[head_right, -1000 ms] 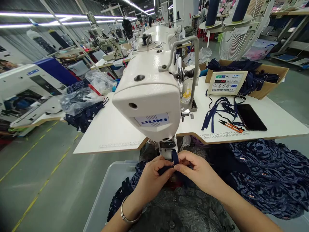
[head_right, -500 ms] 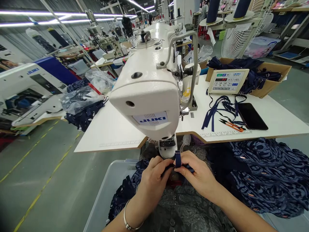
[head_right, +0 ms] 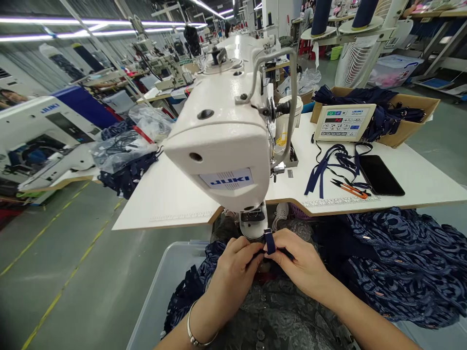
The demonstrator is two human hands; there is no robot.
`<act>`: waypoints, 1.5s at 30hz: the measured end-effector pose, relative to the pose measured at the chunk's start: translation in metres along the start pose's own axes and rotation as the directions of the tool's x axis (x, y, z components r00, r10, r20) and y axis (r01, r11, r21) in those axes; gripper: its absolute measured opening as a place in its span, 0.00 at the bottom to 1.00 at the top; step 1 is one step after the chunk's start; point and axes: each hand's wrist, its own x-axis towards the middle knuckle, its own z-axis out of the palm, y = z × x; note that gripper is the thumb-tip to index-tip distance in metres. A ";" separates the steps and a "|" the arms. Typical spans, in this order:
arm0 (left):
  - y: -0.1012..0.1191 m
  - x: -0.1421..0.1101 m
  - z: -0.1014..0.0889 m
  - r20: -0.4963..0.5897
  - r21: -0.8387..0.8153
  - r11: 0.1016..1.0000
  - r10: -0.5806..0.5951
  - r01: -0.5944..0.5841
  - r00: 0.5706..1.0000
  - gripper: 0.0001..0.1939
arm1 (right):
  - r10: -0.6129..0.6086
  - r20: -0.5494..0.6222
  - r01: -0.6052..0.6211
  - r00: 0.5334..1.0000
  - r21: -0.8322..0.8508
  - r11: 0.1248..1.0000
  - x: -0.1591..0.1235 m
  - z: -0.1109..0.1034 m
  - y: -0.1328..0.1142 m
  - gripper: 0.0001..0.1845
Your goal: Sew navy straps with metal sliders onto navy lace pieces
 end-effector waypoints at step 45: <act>-0.033 0.007 0.016 -0.098 0.497 0.852 0.241 -0.162 0.966 0.18 | 0.142 -0.166 -0.168 0.976 -0.159 0.973 0.094 0.007 0.026 0.08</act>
